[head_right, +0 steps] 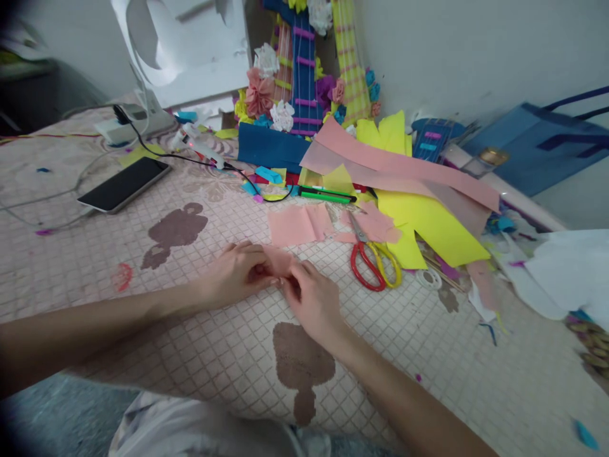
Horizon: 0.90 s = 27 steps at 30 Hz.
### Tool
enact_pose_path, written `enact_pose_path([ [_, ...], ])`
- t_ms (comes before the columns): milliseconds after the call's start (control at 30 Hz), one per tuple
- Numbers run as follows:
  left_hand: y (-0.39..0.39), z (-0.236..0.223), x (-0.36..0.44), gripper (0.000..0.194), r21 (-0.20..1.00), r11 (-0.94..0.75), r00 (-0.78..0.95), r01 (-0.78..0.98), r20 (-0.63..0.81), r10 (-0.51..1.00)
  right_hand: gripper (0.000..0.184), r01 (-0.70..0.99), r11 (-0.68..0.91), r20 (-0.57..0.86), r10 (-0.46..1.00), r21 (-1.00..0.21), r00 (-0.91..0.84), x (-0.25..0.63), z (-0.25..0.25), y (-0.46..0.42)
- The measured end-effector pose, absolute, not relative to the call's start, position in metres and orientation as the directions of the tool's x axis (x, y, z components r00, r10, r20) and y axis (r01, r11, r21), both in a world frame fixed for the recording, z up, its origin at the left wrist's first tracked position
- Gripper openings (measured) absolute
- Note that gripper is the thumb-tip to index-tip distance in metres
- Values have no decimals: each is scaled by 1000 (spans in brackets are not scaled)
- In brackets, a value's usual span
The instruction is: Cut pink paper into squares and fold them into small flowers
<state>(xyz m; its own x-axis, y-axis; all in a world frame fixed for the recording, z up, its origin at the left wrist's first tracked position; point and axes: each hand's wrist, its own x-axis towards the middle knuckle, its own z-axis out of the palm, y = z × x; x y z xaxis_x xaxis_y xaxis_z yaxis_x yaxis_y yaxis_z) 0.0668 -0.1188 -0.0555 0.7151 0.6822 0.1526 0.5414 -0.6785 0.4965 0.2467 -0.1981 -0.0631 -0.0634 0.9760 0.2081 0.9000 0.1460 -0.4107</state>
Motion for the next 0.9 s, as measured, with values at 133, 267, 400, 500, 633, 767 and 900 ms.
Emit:
enact_pose_path([
  [133, -120, -57, 69, 17, 492, -668, 692, 558, 168, 702, 5, 890, 151, 204, 977, -431, -68, 247, -65, -199],
  [267, -116, -60, 64, 7, 576, -641, 693, 507, 170, 701, 3, 851, 165, 200, 977, -499, -72, 252, -65, -202],
  [400, -113, -60, 59, 16, 637, -634, 705, 439, 193, 682, 13, 842, 183, 188, 977, -508, -100, 256, -64, -204],
  [500, -113, -59, 57, 18, 624, -659, 728, 421, 201, 655, 18, 831, 202, 179, 976, -518, -126, 256, -62, -204],
  [633, -115, -56, 55, 14, 625, -663, 730, 412, 210, 651, 15, 760, 216, 212, 972, -613, -106, 259, -61, -203],
  [767, -115, -54, 51, 12, 728, -611, 632, 310, 323, 705, 8, 603, 137, 259, 958, -786, 120, 271, -67, -200],
  [900, -99, -55, 47, 15, 729, -574, 412, 372, 425, 806, 9, 582, 31, 171, 967, -813, 188, 283, -68, -191],
])
